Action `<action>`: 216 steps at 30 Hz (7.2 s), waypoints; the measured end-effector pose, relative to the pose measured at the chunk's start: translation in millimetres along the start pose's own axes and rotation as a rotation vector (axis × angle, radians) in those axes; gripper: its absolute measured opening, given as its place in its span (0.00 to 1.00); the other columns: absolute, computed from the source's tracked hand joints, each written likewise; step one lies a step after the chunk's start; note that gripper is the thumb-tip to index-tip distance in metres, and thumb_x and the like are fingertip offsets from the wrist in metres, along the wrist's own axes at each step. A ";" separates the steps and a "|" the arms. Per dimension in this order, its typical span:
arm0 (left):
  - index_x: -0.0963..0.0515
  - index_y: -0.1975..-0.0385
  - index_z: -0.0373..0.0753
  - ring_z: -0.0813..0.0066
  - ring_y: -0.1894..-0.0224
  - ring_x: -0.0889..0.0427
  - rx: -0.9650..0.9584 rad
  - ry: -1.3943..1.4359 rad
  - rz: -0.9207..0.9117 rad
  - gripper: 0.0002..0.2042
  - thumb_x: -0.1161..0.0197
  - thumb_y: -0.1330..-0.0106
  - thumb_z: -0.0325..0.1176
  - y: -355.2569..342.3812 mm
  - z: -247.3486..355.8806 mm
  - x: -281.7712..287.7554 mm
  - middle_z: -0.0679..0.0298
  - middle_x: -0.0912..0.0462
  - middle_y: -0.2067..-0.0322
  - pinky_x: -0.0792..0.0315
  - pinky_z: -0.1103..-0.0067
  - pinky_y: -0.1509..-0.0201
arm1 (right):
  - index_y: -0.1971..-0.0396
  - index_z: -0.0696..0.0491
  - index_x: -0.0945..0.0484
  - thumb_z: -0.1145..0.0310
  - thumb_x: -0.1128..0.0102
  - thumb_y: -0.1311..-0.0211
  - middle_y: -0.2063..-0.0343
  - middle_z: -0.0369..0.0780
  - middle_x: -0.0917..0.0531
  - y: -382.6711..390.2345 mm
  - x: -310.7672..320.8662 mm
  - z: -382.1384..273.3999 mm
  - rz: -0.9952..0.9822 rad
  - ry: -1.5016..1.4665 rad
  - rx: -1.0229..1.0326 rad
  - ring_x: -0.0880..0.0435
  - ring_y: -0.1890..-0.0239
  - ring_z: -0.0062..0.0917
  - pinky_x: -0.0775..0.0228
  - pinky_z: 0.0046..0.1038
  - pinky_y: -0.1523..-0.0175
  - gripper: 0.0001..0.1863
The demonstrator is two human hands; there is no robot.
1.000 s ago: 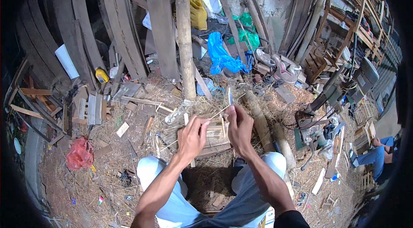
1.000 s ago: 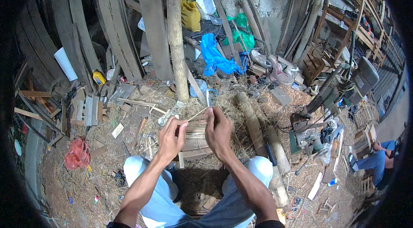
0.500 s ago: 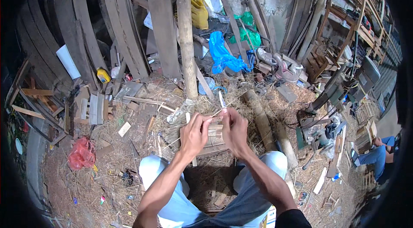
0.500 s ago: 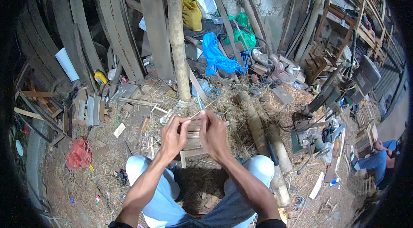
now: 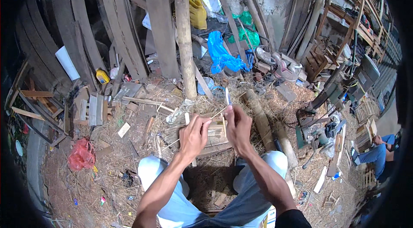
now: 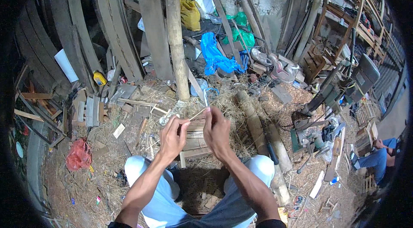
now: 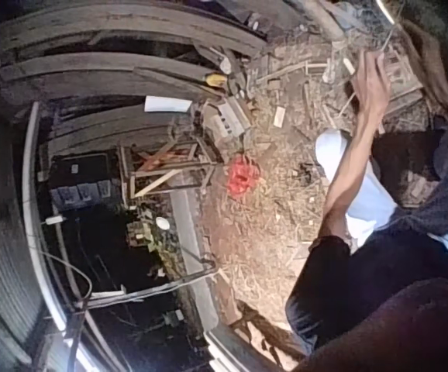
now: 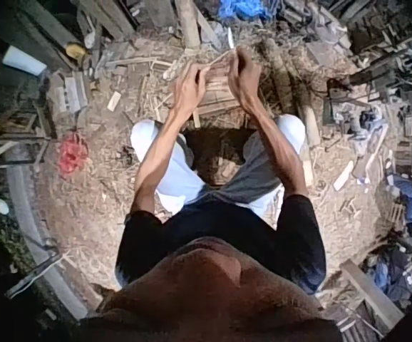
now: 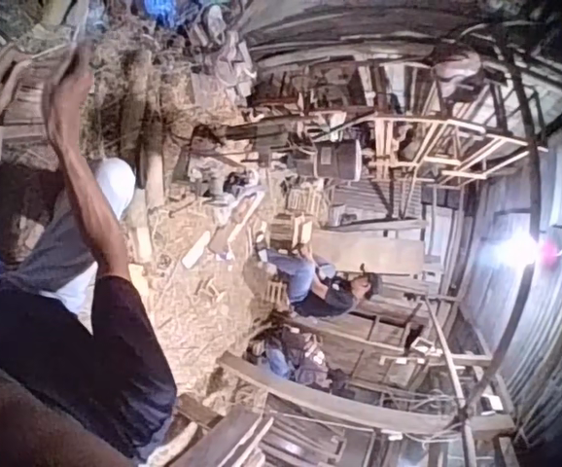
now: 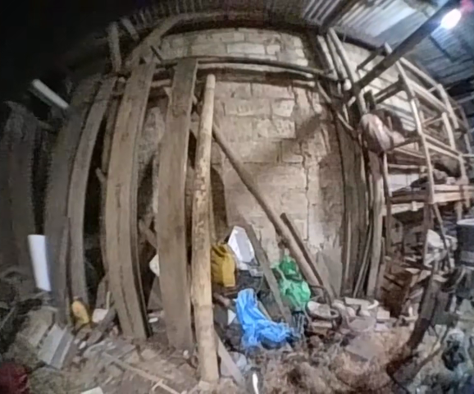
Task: The person whittles and shapes a small piece of wood using a small knife, then checks a thin strip of wood against a larger wooden component.
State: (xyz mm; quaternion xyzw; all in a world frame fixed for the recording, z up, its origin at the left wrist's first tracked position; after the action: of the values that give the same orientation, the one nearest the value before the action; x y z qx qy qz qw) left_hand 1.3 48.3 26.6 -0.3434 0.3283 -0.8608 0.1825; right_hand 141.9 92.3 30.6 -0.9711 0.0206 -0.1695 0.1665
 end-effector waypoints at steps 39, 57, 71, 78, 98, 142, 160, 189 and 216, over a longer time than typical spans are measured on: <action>0.26 0.68 0.37 0.61 0.77 0.24 0.027 -0.015 -0.019 0.02 0.41 0.40 0.24 -1.9 -5.3 -3.7 0.58 0.26 0.74 0.31 0.72 0.76 | 0.66 0.57 0.25 0.76 0.52 0.42 0.86 0.51 0.25 6.7 -11.6 -3.1 -0.073 0.061 -0.004 0.22 0.84 0.37 0.34 0.36 0.76 0.07; 0.25 0.68 0.37 0.60 0.79 0.26 0.028 -0.081 -0.030 0.03 0.41 0.41 0.23 1.2 -10.2 -0.1 0.58 0.28 0.76 0.33 0.70 0.78 | 0.68 0.61 0.25 0.73 0.53 0.35 0.86 0.50 0.26 10.1 -17.0 7.9 -0.067 0.150 -0.003 0.27 0.86 0.25 0.37 0.32 0.78 0.09; 0.27 0.68 0.37 0.56 0.73 0.23 0.055 -0.066 -0.067 0.02 0.42 0.40 0.24 0.6 -8.4 -9.6 0.58 0.26 0.73 0.30 0.69 0.74 | 0.70 0.60 0.26 0.65 0.56 0.32 0.89 0.44 0.31 21.3 -29.6 5.8 -0.135 0.112 0.040 0.36 0.87 0.25 0.42 0.32 0.77 0.14; 0.26 0.67 0.35 0.58 0.73 0.23 0.063 -0.020 -0.078 0.03 0.42 0.40 0.23 1.9 -14.7 -7.3 0.57 0.25 0.73 0.30 0.68 0.73 | 0.67 0.60 0.26 0.73 0.56 0.36 0.90 0.47 0.27 16.0 -31.3 5.4 -0.154 0.146 0.055 0.27 0.89 0.28 0.38 0.33 0.82 0.09; 0.25 0.67 0.34 0.57 0.73 0.21 0.103 0.139 -0.154 0.04 0.42 0.39 0.25 -2.4 -9.3 2.5 0.56 0.24 0.71 0.27 0.69 0.73 | 0.65 0.57 0.24 0.65 0.52 0.31 0.87 0.28 0.33 -22.1 15.6 41.3 0.049 -0.400 -0.080 0.39 0.85 0.10 0.51 0.15 0.81 0.12; 0.26 0.68 0.35 0.60 0.77 0.23 0.004 0.046 -0.016 0.02 0.42 0.39 0.24 -4.3 -4.7 7.9 0.57 0.26 0.74 0.30 0.72 0.76 | 0.70 0.60 0.25 0.72 0.52 0.36 0.87 0.36 0.29 5.0 -15.6 -4.7 0.021 0.006 0.115 0.35 0.84 0.13 0.44 0.23 0.80 0.08; 0.26 0.67 0.37 0.56 0.75 0.22 0.085 0.068 -0.079 0.02 0.43 0.38 0.26 0.3 -14.8 2.3 0.57 0.24 0.72 0.29 0.69 0.75 | 0.69 0.58 0.25 0.72 0.54 0.35 0.86 0.34 0.28 12.1 -17.4 2.2 -0.040 0.032 0.045 0.35 0.84 0.14 0.42 0.23 0.78 0.09; 0.25 0.68 0.34 0.59 0.75 0.23 0.018 0.084 -0.046 0.03 0.41 0.39 0.25 -3.8 -6.9 -1.0 0.56 0.25 0.73 0.29 0.70 0.73 | 0.68 0.62 0.24 0.67 0.50 0.34 0.85 0.31 0.31 -0.1 -16.5 26.5 -0.040 -0.258 -0.085 0.38 0.80 0.11 0.46 0.21 0.78 0.12; 0.25 0.67 0.32 0.62 0.73 0.23 0.132 0.159 -0.102 0.03 0.43 0.38 0.23 -2.3 -7.5 3.8 0.55 0.25 0.73 0.30 0.72 0.70 | 0.67 0.61 0.21 0.66 0.50 0.35 0.84 0.37 0.22 21.6 -26.9 -0.3 -0.134 0.009 0.001 0.31 0.82 0.13 0.41 0.22 0.78 0.14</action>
State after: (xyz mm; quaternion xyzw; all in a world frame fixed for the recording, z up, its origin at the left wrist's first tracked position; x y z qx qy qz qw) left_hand -6.9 51.2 25.9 -0.2775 0.2664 -0.9133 0.1341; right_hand 116.8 74.4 15.0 -0.9695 -0.0436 -0.1849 0.1550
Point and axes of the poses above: each hand's wrist, its own y-axis away from the middle knuckle, its own x-axis out of the back of the hand, z = x × y, the point moved 5 cm from there along -y, towards the middle knuckle
